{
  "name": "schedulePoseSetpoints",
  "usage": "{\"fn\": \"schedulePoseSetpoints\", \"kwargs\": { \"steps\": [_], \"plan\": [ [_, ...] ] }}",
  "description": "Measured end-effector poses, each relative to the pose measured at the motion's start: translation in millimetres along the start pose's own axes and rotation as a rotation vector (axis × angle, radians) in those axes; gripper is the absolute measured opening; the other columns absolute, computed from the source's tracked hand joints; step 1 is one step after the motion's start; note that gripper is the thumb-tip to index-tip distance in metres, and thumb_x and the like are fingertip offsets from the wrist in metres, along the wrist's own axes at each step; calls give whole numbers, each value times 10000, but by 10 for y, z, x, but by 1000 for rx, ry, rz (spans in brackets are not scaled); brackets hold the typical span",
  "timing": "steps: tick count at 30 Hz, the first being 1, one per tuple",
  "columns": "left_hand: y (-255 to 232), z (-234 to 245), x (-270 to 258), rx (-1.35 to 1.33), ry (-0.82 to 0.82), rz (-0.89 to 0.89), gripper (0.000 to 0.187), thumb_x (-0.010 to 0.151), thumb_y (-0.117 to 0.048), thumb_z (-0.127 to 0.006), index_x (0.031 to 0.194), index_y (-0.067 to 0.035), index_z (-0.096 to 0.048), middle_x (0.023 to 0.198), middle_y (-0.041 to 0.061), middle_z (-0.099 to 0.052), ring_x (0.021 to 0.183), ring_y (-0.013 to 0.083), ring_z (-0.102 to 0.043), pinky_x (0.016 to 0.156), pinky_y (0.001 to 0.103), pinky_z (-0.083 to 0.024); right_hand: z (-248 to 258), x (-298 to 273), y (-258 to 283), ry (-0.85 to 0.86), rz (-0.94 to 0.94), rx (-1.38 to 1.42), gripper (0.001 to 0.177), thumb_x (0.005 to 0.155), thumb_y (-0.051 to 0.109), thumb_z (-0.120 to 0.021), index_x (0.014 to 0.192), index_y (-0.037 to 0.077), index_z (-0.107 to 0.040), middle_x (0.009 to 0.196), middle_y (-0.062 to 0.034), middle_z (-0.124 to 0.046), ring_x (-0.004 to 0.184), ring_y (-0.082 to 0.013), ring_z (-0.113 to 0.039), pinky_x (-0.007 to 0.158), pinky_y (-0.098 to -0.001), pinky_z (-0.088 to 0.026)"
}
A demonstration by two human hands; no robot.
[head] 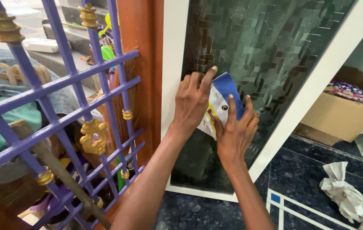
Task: The person uses a blue and white rectangular packet to wipe a vertical glass surface. They move the packet in repetitive vertical and circular motions across the glass, applying pressure with both hands. The task continues throughout the clip without a visible change in the cleaning tool or the final state of the glass.
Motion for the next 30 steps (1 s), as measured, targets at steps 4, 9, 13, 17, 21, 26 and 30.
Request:
{"fn": "schedulePoseSetpoints", "kwargs": {
  "steps": [4, 9, 13, 17, 21, 26, 30],
  "plan": [
    [-53, 184, 5, 64, -10, -58, 557, 869, -7, -664, 1386, -206, -602, 1085, 108, -594, 948, 287, -598, 816, 404, -525, 49, 108, 28, 19, 50, 12, 864, 798, 186, -860, 1552, 187, -439, 1375, -238, -501, 1157, -425, -544, 925, -540, -453],
    [-55, 223, 1, 67, -2, -48, 584, 904, 5, -659, 1450, -194, -600, 1067, 95, -572, 941, 276, -596, 838, 398, -538, -29, 329, 81, 173, 92, 15, 798, 901, 155, -780, 1607, 233, -416, 1026, -152, -587, 954, -356, -627, 745, -501, -530],
    [-17, 103, 25, 109, 65, 2, 609, 912, -13, -659, 1499, -147, -565, 1004, 96, -543, 877, 266, -579, 794, 393, -536, 9, 441, 168, 277, 91, -70, 756, 890, 177, -731, 1581, 236, -431, 959, -144, -612, 781, -344, -671, 609, -505, -538],
    [-55, 43, 48, 167, 98, -47, 619, 884, 8, -632, 1495, -63, -555, 1003, 103, -540, 871, 260, -587, 775, 381, -548, 206, 577, 197, 244, 80, -61, 689, 866, 215, -740, 1517, 210, -516, 892, -127, -655, 686, -347, -685, 573, -512, -529],
    [-32, 59, 98, 146, 98, -52, 592, 884, 4, -630, 1470, -28, -560, 997, 101, -536, 884, 256, -601, 789, 377, -564, 381, 730, 254, 189, 101, -42, 594, 866, 177, -725, 1445, 263, -627, 807, -100, -689, 666, -334, -685, 591, -500, -535],
    [17, 130, 113, 122, 82, -54, 548, 875, 0, -635, 1419, -43, -591, 980, 97, -533, 889, 259, -617, 777, 381, -563, 518, 851, 317, 217, 88, 14, 481, 869, 206, -737, 1344, 283, -704, 777, -84, -723, 670, -326, -699, 585, -494, -524],
    [-29, 58, 124, 163, 94, -28, 546, 876, 7, -622, 1420, -8, -580, 995, 109, -538, 883, 261, -617, 777, 379, -567, 616, 937, 317, 233, 68, 38, 436, 895, 204, -730, 1326, 269, -722, 771, -75, -746, 672, -317, -711, 610, -475, -536]
  ]
}}
Point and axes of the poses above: each hand's wrist, its own x-axis towards the middle knuckle, its own z-axis out of the back of the hand, y = z × x, the point moved 9 cm from there along x, towards the middle knuckle
